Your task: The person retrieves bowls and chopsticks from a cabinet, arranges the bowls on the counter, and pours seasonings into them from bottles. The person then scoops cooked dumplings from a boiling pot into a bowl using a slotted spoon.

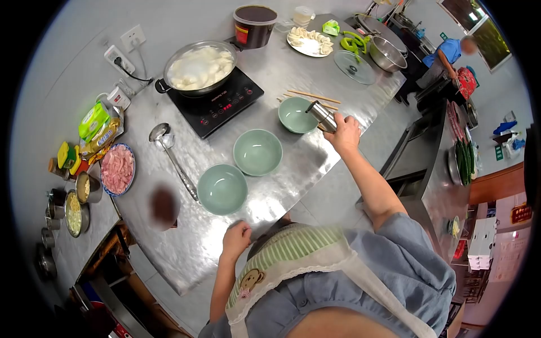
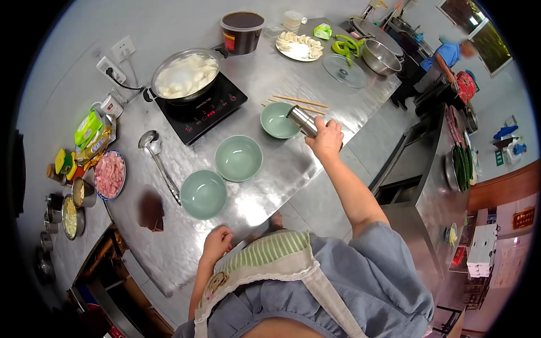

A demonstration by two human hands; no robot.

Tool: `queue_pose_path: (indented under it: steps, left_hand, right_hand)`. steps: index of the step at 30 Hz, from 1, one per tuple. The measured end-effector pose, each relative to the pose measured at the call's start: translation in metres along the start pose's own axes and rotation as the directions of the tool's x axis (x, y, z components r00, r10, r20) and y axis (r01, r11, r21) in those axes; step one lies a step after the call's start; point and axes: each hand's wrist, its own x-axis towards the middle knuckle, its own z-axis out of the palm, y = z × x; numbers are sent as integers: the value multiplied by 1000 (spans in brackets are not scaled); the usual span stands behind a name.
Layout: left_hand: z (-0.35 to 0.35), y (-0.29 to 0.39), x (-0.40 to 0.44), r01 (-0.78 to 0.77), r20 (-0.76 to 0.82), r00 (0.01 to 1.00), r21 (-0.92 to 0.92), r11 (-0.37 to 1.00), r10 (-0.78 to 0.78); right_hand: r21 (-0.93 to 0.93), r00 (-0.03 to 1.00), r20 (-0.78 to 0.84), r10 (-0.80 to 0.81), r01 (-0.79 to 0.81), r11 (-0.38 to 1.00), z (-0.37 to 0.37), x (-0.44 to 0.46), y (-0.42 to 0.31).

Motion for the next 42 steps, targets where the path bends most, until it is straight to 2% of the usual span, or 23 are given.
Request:
queue_pose_path:
  steps: [18,39,42]
  left_hand:
    - [8,7,5,86,-86,992,-106,991,-95]
    - [3,13,6,115,-55,990,-183,976,-127]
    - [3,10,7,120,-44,990,-180,976,-130]
  right_hand:
    - [-162,989,35,-144,148,976,9,29,6]
    - [-229,981,78,-177,190,955,-2,45,-1]
    - [-223,976,47,-213,218,950,-2,48,-1]
